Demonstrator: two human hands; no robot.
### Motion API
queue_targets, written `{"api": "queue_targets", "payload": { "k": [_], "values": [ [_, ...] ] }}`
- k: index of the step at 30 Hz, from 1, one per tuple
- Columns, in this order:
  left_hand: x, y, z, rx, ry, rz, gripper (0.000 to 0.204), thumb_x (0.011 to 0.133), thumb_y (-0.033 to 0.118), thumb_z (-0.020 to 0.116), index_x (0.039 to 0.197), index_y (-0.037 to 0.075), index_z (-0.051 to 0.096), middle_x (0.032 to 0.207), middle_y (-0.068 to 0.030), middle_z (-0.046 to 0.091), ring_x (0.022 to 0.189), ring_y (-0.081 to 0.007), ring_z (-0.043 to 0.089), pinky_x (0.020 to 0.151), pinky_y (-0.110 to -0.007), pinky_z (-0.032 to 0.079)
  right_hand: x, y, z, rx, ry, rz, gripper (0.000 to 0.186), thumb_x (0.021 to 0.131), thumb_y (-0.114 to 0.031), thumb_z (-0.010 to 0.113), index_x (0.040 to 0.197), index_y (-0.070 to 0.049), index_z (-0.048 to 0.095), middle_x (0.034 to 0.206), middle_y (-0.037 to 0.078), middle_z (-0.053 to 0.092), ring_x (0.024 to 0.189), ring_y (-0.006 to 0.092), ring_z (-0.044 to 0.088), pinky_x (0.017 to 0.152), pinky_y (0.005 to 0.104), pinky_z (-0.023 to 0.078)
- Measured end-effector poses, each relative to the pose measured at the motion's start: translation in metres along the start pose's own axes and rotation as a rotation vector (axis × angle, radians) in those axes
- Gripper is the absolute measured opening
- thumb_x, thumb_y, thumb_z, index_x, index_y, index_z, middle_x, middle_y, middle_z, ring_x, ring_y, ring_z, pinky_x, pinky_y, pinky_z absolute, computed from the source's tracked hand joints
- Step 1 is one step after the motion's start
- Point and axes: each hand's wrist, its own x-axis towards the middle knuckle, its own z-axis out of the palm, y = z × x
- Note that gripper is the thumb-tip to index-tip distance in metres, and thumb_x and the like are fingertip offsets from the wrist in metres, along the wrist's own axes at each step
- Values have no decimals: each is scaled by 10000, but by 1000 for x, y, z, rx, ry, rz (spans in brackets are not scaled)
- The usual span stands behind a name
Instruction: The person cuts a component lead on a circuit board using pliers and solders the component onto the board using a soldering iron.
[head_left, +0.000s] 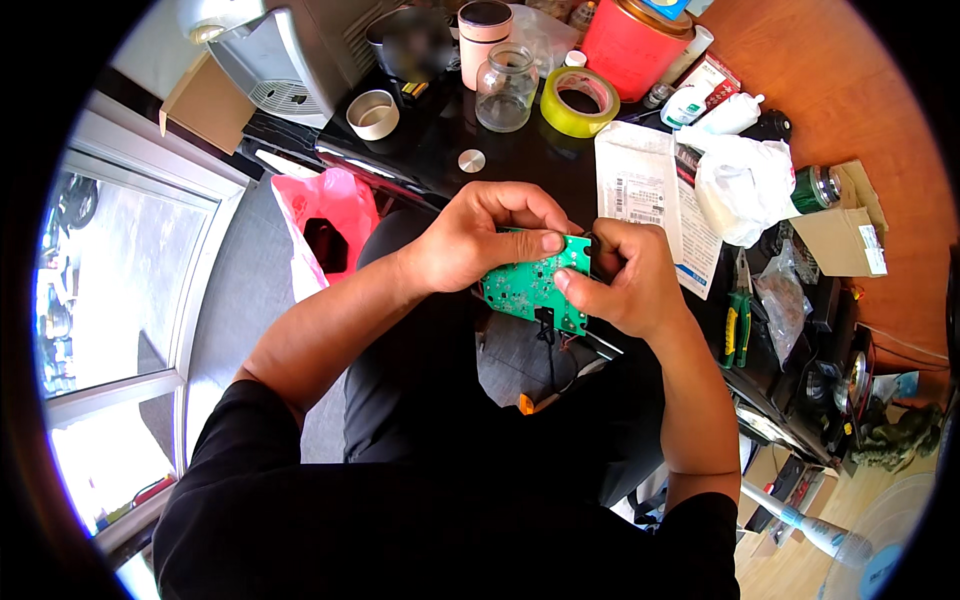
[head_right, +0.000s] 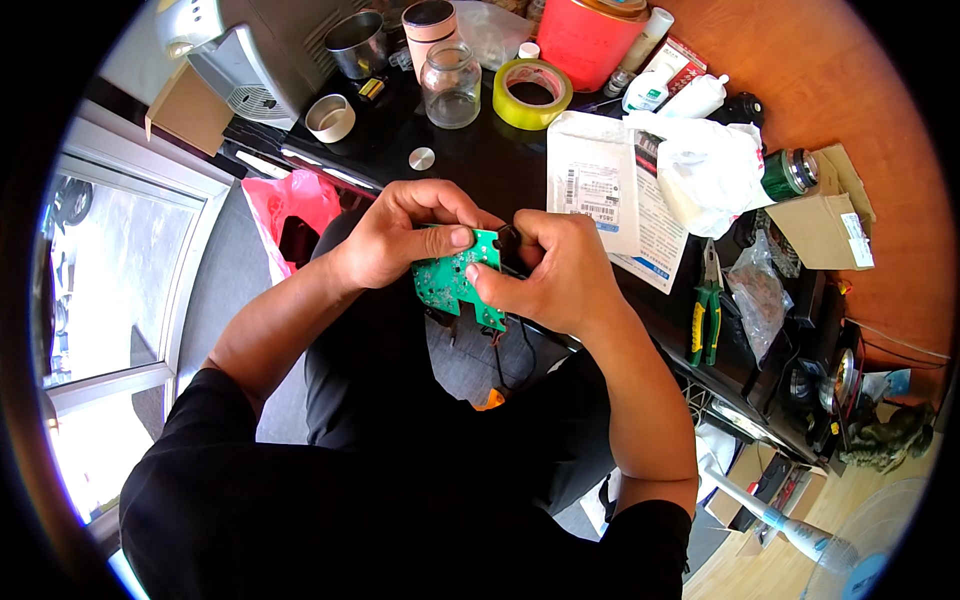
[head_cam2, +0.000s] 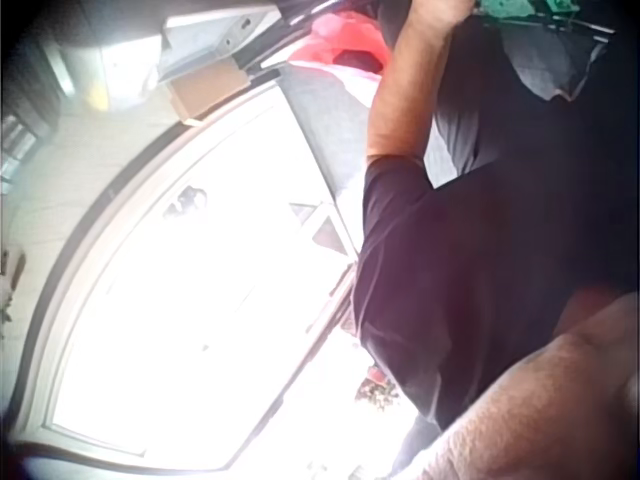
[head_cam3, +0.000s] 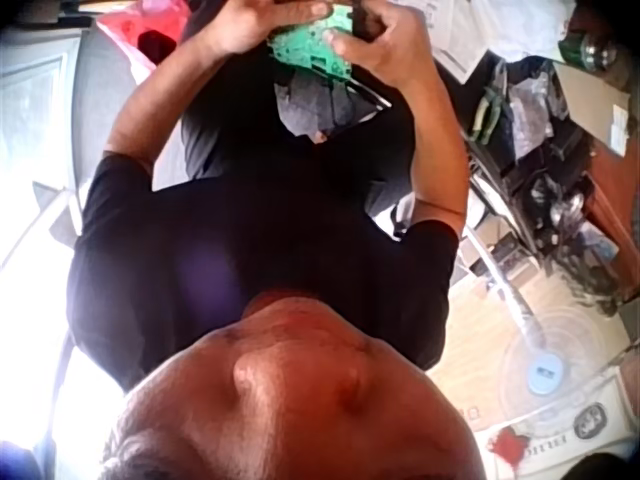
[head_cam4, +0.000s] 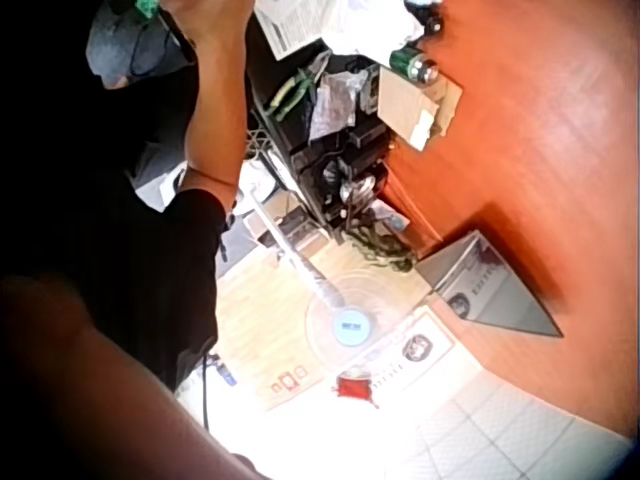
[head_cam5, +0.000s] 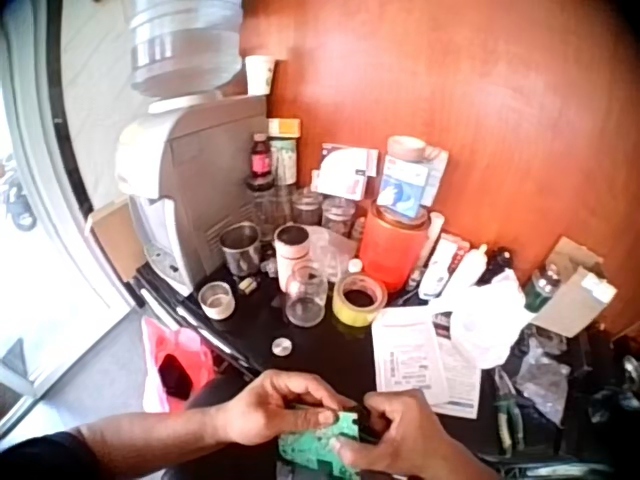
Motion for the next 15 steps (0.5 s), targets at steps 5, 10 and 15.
{"api": "queue_targets", "payload": {
  "k": [5, 10, 15],
  "values": [
    [0, 0, 0, 5, 5, 12, 131, 949, 55, 679, 1064, -6, 686, 1072, -101, 731, 987, -133, 682, 887, -286, 552, 0, 1, 0, -12, 13, -16, 510, 640, -311, 824, 573, -65, 383, 525, -6, 341, 517, 90, 307, 460, 301, 249],
    [0, 2, -1, -6, 1, 9, 144, 949, 55, 678, 1077, -8, 688, 1066, -99, 732, 982, -131, 683, 890, -285, 550, 2, -3, -2, -37, 36, -58, 522, 636, -310, 829, 570, -67, 372, 518, -3, 340, 508, 96, 307, 457, 306, 254],
    [1, 1, 0, -16, 4, 23, 141, 947, 40, 673, 1079, -9, 684, 1095, -110, 727, 1002, -139, 681, 907, -294, 546, 3, -5, -5, -56, 45, -87, 524, 638, -310, 830, 569, -67, 372, 506, 10, 341, 495, 103, 317, 450, 310, 260]
  ]
}}
